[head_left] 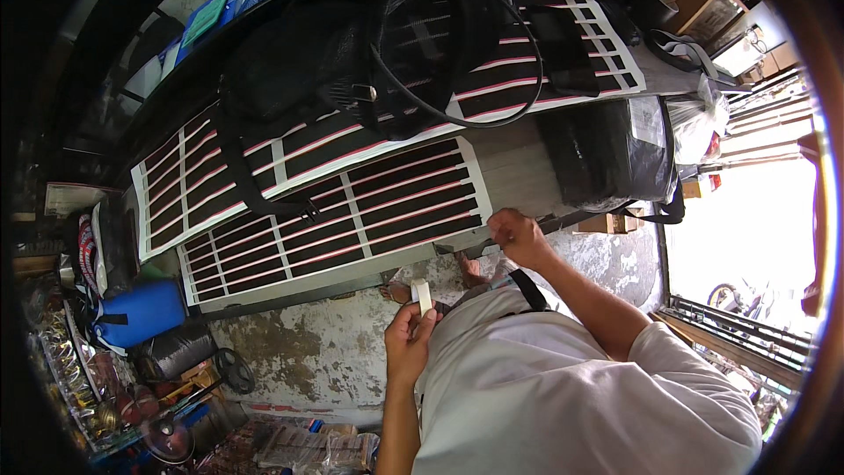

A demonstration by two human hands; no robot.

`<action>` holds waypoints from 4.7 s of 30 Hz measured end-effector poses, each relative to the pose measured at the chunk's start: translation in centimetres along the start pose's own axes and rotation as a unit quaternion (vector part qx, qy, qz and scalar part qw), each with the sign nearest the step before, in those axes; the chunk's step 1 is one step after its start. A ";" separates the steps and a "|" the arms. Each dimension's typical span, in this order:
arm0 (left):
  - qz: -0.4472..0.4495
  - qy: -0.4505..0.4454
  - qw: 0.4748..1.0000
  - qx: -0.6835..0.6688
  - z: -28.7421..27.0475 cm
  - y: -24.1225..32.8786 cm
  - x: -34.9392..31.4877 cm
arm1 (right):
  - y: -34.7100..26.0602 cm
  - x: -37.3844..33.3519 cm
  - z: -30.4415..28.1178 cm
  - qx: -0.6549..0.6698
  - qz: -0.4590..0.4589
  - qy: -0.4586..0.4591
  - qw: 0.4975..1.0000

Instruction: The person assembles a white slatted rack by inserting small white plastic connectors into the frame slots. They repeatedly insert and adjust the connectors along the rack's length, then lift and reposition the rack. Finally, they pick up a black bag and place it on a nearby surface.

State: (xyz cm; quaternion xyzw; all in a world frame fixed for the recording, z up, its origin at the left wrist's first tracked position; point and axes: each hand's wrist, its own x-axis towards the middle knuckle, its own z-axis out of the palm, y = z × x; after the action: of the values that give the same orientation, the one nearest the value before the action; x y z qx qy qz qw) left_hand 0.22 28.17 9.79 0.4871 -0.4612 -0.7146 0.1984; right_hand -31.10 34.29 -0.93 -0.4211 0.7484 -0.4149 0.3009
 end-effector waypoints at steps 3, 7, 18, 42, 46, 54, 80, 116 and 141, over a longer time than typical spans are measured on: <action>-0.005 -0.020 1.000 0.005 1.7 -0.4 1.4 | -0.6 -0.1 0.4 0.025 -0.007 -0.083 0.996; -0.018 -0.029 0.999 0.025 3.9 -1.0 3.1 | -1.7 -0.7 -0.1 -0.020 0.026 -0.139 0.990; 0.093 0.079 0.909 0.399 3.2 -4.6 7.6 | -0.1 1.9 0.1 -0.113 -0.063 0.028 0.991; 0.058 0.005 0.844 0.533 4.4 -5.4 13.9 | 1.2 3.3 1.8 -0.177 -0.073 -0.022 0.981; 0.027 -0.003 0.848 0.529 5.1 -4.5 14.6 | 1.2 3.2 1.8 -0.174 -0.084 -0.018 0.981; 0.025 -0.002 0.829 0.558 5.3 -4.7 14.3 | 0.8 3.1 1.5 -0.178 -0.080 -0.025 0.980; 0.037 0.027 0.816 0.576 5.0 -5.6 12.5 | 0.9 3.3 1.1 -0.187 -0.122 -0.020 0.975; 0.085 0.042 0.867 0.490 5.4 -5.7 11.5 | 1.0 3.0 0.9 -0.186 -0.142 -0.013 0.972; 0.005 -0.040 0.996 -0.075 6.9 -6.3 7.4 | -0.2 1.2 -0.9 0.106 0.029 -0.236 0.965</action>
State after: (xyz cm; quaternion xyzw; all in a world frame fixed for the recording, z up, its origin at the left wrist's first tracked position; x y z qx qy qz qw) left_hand -8.09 29.11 1.30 0.4396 -0.4164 -0.7651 0.2192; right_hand -32.32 33.50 -0.46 -0.4510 0.6195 -0.3718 0.5240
